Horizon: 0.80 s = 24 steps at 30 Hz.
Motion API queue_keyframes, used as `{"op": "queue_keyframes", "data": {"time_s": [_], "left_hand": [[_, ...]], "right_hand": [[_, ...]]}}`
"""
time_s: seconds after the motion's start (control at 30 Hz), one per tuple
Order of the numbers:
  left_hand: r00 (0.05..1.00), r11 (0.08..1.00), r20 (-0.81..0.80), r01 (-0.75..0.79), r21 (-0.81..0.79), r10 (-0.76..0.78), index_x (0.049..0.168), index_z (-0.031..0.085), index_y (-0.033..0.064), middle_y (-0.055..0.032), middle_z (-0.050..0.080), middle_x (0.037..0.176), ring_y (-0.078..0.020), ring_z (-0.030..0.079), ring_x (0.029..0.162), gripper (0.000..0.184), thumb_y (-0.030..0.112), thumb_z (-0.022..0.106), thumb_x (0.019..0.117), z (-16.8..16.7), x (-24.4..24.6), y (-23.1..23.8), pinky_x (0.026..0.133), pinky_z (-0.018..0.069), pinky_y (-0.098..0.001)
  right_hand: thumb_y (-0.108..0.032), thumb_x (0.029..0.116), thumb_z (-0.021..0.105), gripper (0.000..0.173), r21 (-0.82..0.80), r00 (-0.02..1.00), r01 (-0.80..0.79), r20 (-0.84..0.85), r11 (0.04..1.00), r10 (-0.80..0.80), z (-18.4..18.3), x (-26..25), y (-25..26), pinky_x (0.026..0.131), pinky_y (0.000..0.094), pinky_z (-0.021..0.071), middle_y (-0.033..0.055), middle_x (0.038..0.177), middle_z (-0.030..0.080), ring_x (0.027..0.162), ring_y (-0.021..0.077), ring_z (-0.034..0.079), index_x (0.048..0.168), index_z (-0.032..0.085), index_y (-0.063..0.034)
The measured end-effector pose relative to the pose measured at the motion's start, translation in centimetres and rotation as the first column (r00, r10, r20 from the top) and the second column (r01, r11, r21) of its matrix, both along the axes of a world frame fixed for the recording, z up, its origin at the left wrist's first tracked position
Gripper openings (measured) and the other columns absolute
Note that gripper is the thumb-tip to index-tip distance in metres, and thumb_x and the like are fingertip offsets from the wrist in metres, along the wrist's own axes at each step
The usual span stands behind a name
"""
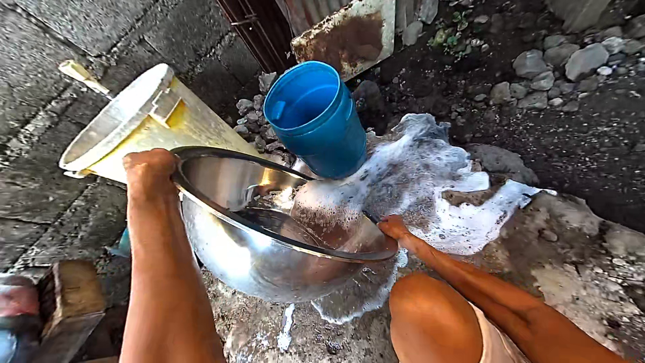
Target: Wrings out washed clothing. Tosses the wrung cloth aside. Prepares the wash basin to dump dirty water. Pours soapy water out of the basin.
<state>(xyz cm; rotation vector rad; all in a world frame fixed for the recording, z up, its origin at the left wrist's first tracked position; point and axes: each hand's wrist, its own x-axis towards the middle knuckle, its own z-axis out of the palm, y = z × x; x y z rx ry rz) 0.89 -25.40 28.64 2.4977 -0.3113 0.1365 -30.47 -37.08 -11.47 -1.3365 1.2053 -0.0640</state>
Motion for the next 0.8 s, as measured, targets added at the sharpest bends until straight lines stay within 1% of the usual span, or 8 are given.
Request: {"op": "queue_keyframes", "data": {"time_s": [0.1,0.2,0.37,0.5,0.57,0.67,0.73,0.8], "left_hand": [[1.0,0.999,0.027,0.01,0.05,-0.011,0.122,0.061,-0.0073,-0.0254,0.061,0.126,-0.0357,0.059,0.111,0.041,0.015,0.068,0.0878,-0.1,0.2,0.8,0.09,0.0476,-0.0583],[0.999,0.998,0.048,0.024,0.06,-0.027,0.118,0.062,-0.006,-0.0241,0.062,0.122,-0.0342,0.059,0.108,0.037,0.014,0.067,0.0874,0.4,0.3,1.3,0.088,0.0475,-0.0575],[0.996,0.999,0.082,0.014,0.041,-0.017,0.135,0.051,-0.0057,-0.0241,0.058,0.129,-0.0321,0.06,0.111,0.056,0.009,0.069,0.0836,3.6,-2.7,-1.1,0.09,0.0502,-0.0534],[0.989,0.992,0.144,0.011,0.124,-0.029,0.134,0.053,-0.003,-0.024,0.057,0.131,-0.0333,0.059,0.117,0.055,0.011,0.066,0.0822,5.6,-2.2,-3.8,0.091,0.051,-0.0542],[0.983,0.99,0.17,0.048,0.132,-0.071,0.132,0.053,-0.0029,-0.0238,0.058,0.128,-0.0339,0.06,0.115,0.057,0.012,0.069,0.0797,6.1,-2.0,-5.0,0.089,0.0514,-0.0554],[0.968,0.983,0.218,0.088,0.164,-0.123,0.132,0.056,-0.0012,-0.0231,0.059,0.129,-0.0338,0.059,0.118,0.057,0.02,0.072,0.0817,6.2,-3.6,-6.5,0.092,0.0504,-0.0563],[0.955,0.965,0.248,0.1,0.243,-0.161,0.136,0.055,-0.0013,-0.0264,0.056,0.135,-0.0373,0.056,0.126,0.056,0.023,0.068,0.0872,6.2,-4.7,-7.2,0.1,0.0454,-0.0588],[0.907,0.954,0.376,0.079,0.288,-0.189,0.114,0.07,0.0034,-0.0228,0.066,0.118,-0.0364,0.064,0.112,0.041,0.024,0.072,0.0785,5.4,-1.2,-8.8,0.093,0.0497,-0.0613]], "right_hand": [[-0.021,0.0994,0.062,0.036,0.017,1.0,-0.026,-0.009,1.0,0.026,0.0,0.4,0.5,0.102,0.06,0.0463,0.0296,0.127,0.061,0.121,0.0413,0.059,0.124,0.064,0.0057],[-0.023,0.1001,0.061,0.034,0.029,0.997,-0.07,-0.018,0.997,0.07,-0.3,1.1,1.8,0.098,0.0599,0.0479,0.0289,0.122,0.063,0.116,0.0407,0.061,0.12,0.064,0.0052],[-0.022,0.1004,0.06,0.033,0.109,0.983,-0.18,0.043,0.978,0.176,-0.3,4.0,5.2,0.095,0.0582,0.0492,0.0275,0.119,0.064,0.112,0.0387,0.062,0.118,0.065,0.005],[-0.025,0.1031,0.056,0.038,0.171,0.934,-0.35,0.136,0.921,0.33,-0.4,7.0,7.8,0.094,0.0558,0.0507,0.0264,0.121,0.063,0.11,0.0363,0.063,0.124,0.061,0.0054],[-0.029,0.1044,0.052,0.039,0.185,0.887,-0.456,0.173,0.871,0.428,-0.3,8.2,9.6,0.088,0.0551,0.0518,0.0249,0.117,0.063,0.104,0.0346,0.064,0.124,0.061,0.0042],[-0.025,0.1075,0.048,0.035,0.25,0.824,-0.559,0.275,0.79,0.496,3.2,7.8,11.6,0.081,0.0473,0.0525,0.0198,0.109,0.062,0.093,0.0272,0.062,0.127,0.058,0.0026],[-0.022,0.1096,0.045,0.028,0.281,0.785,-0.606,0.365,0.745,0.501,6.9,6.2,11.8,0.068,0.0349,0.0495,0.01,0.091,0.057,0.074,0.0162,0.055,0.12,0.057,0.0009],[-0.018,0.1108,0.042,0.028,0.288,0.75,-0.644,0.419,0.709,0.511,10.5,4.8,11.4,0.066,0.0279,0.048,0.0063,0.089,0.054,0.07,0.0101,0.051,0.124,0.055,0.0031]]}}
